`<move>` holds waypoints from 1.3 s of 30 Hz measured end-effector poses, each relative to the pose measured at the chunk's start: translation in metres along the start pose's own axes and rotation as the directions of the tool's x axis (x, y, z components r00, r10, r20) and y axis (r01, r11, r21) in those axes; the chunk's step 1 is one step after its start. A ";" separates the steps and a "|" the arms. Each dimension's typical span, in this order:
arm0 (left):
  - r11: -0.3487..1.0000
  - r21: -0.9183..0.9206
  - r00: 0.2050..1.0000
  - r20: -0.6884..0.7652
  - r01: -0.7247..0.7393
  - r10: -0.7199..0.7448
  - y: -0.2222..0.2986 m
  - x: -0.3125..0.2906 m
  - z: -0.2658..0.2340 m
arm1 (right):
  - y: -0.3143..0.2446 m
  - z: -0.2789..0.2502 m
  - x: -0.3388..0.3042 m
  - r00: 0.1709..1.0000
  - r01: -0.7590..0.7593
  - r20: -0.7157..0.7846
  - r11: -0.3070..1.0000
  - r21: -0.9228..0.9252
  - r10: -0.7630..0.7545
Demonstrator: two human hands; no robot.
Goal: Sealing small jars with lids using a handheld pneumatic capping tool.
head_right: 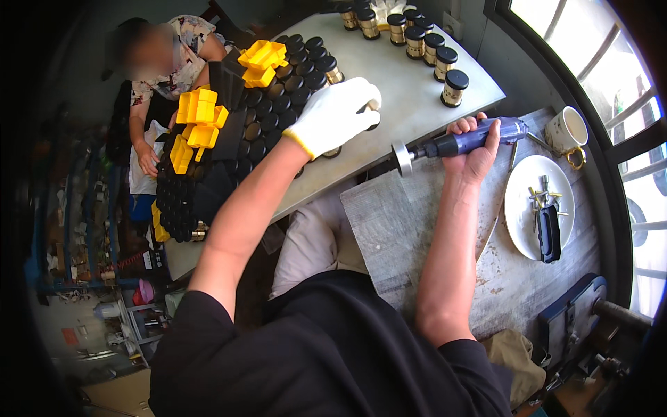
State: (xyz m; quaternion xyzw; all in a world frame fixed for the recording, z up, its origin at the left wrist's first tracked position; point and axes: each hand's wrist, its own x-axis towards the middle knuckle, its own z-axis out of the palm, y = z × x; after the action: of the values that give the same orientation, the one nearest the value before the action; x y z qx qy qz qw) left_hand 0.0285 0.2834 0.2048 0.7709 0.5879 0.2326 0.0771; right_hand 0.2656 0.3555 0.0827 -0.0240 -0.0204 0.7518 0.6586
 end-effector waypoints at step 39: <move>0.687 -0.618 0.920 0.191 0.383 -0.342 0.038 -0.068 0.020 | -0.001 0.002 0.001 0.994 -0.039 0.109 0.990 0.132 0.025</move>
State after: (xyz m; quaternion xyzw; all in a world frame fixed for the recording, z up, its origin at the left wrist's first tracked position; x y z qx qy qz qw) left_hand 0.0569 0.2108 0.1837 0.5721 0.6097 0.3765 0.3990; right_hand 0.2664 0.3566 0.0849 0.0605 -0.0047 0.7623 0.6444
